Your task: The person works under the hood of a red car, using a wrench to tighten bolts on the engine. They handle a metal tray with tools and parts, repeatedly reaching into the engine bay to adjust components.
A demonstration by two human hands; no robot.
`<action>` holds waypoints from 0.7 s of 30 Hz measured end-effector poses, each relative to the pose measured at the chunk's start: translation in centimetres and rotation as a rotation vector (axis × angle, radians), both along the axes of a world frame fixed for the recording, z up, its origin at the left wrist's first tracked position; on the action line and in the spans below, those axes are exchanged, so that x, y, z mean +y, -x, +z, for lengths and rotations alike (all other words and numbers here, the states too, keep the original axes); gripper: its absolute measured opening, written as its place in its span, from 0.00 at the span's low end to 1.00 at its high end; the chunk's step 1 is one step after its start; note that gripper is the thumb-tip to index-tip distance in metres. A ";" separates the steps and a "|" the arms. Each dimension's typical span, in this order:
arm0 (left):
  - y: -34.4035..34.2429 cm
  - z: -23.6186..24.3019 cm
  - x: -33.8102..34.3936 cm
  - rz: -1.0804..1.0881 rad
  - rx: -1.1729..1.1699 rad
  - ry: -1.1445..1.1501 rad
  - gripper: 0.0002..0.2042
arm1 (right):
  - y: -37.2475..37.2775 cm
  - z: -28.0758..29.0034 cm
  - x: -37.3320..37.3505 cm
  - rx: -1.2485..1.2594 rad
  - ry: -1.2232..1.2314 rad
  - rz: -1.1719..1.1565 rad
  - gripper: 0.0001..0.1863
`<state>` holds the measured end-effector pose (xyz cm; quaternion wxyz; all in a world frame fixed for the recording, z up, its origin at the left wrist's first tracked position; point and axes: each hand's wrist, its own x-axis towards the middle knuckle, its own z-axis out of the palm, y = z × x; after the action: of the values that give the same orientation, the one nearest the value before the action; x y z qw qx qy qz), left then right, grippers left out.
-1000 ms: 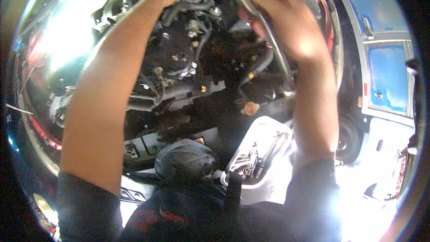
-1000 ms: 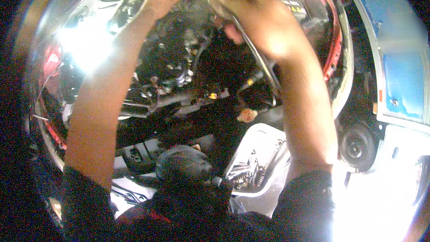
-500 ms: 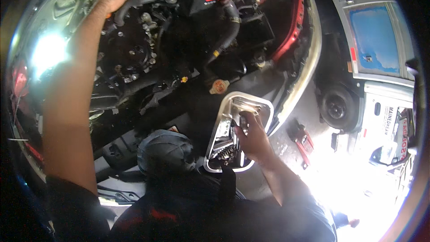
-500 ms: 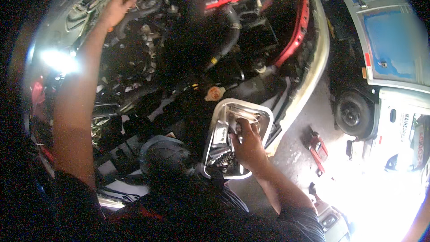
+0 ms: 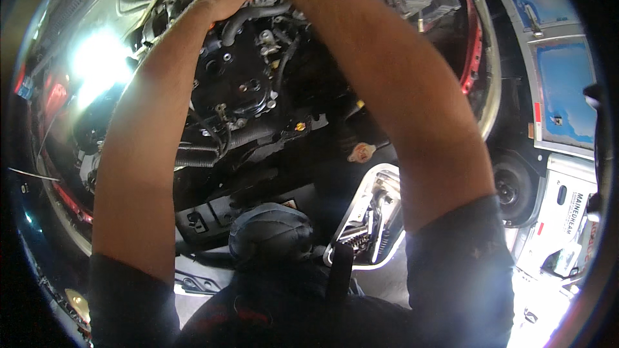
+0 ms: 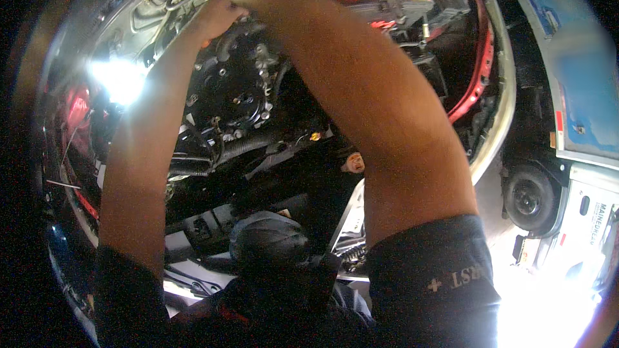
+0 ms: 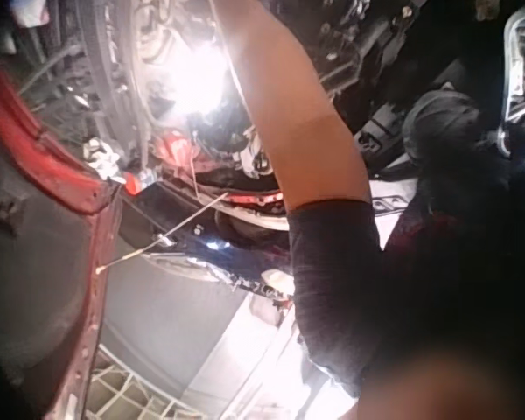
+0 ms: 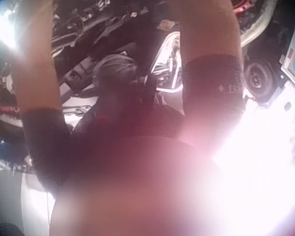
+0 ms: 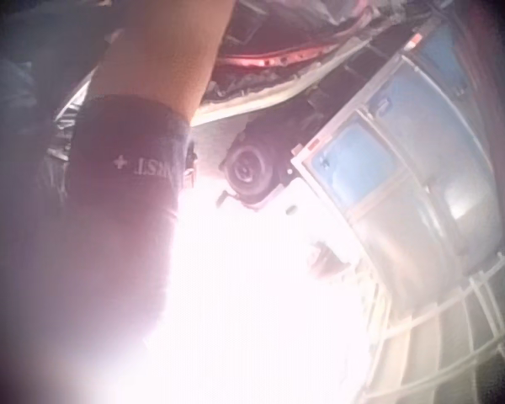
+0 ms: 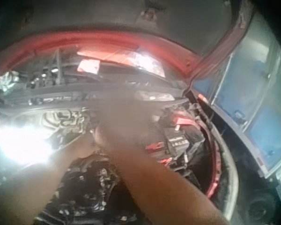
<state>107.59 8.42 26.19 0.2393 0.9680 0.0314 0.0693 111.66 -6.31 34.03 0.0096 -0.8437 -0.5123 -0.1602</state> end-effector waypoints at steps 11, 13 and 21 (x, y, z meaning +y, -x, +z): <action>0.5 1.1 0.8 -0.069 0.138 0.124 0.20 | -3.3 -0.1 3.8 0.145 0.069 0.068 0.11; 0.1 0.7 1.2 -0.086 0.129 0.146 0.20 | -3.3 0.2 3.8 0.154 0.063 0.081 0.10; -1.8 -2.8 3.3 -0.077 0.055 0.301 0.22 | -4.9 0.1 4.5 0.156 0.075 0.150 0.07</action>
<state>109.42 11.71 23.42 0.3834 0.9231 0.0109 0.0280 116.52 -1.86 34.17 0.0299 -0.8125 -0.5775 -0.0737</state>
